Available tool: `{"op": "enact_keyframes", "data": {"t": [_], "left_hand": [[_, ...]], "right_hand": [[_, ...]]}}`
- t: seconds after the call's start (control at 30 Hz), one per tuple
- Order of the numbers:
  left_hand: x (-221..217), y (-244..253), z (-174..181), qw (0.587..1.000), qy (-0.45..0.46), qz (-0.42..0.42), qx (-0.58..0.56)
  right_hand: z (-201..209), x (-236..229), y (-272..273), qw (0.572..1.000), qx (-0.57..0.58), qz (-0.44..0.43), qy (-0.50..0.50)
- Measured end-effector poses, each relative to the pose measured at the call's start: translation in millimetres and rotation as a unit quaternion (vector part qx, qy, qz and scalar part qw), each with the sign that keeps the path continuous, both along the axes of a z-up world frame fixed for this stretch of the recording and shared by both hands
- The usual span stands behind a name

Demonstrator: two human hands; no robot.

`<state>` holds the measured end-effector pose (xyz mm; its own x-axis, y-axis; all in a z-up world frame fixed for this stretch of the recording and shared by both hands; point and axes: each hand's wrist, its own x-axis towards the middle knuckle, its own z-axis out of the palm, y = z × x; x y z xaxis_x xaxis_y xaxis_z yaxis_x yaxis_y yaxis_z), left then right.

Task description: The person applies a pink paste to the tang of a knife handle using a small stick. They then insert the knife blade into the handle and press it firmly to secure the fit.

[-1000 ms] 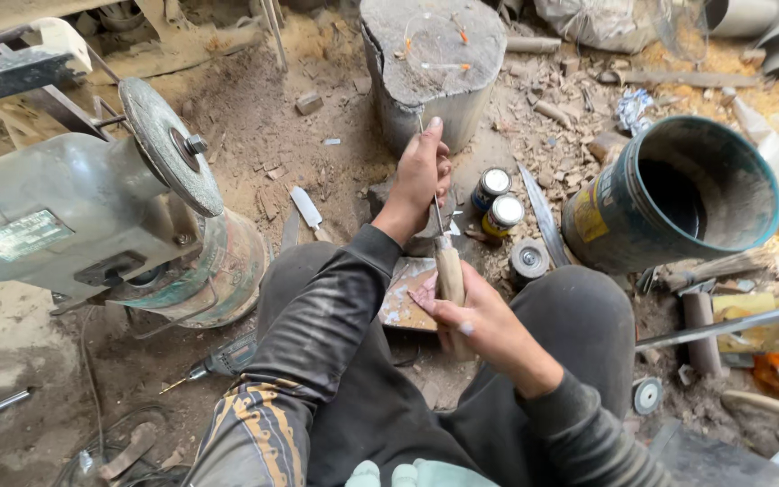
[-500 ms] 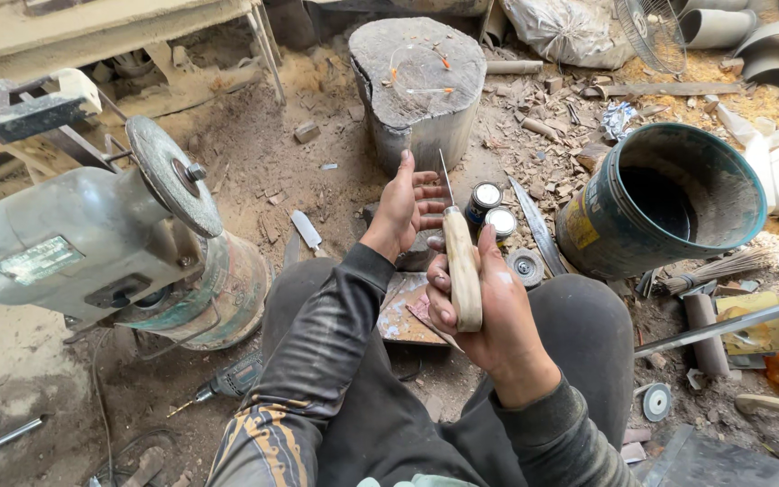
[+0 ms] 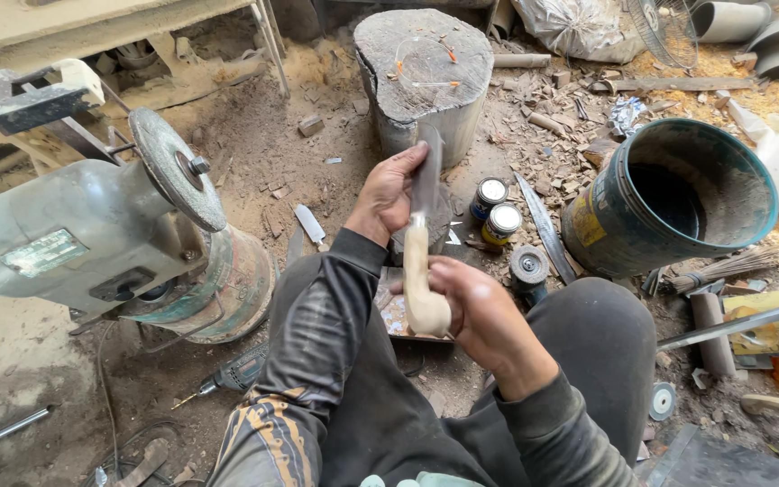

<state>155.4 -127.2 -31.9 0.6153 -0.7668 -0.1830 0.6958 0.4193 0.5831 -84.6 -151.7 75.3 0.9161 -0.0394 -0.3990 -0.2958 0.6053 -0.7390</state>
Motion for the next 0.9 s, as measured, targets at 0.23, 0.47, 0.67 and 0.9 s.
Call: {"op": "enact_keyframes", "data": {"t": [0.23,0.47,0.67,0.9], "left_hand": [[-3,-16,-24,0.974,0.139,0.02,-0.179],[-10,-21,-30,0.986,0.096,0.02,-0.138],[-20,-13,-6,0.996,0.053,0.024,-0.074],[-99,40,35,0.986,-0.089,-0.1,-0.095]], "right_hand": [[-10,7,-17,0.949,0.282,-0.042,-0.131],[-11,3,-20,0.951,0.275,-0.054,-0.135],[-13,1,-23,0.95,0.267,-0.048,-0.155],[-23,-5,-32,0.976,0.143,-0.053,-0.158]]}}
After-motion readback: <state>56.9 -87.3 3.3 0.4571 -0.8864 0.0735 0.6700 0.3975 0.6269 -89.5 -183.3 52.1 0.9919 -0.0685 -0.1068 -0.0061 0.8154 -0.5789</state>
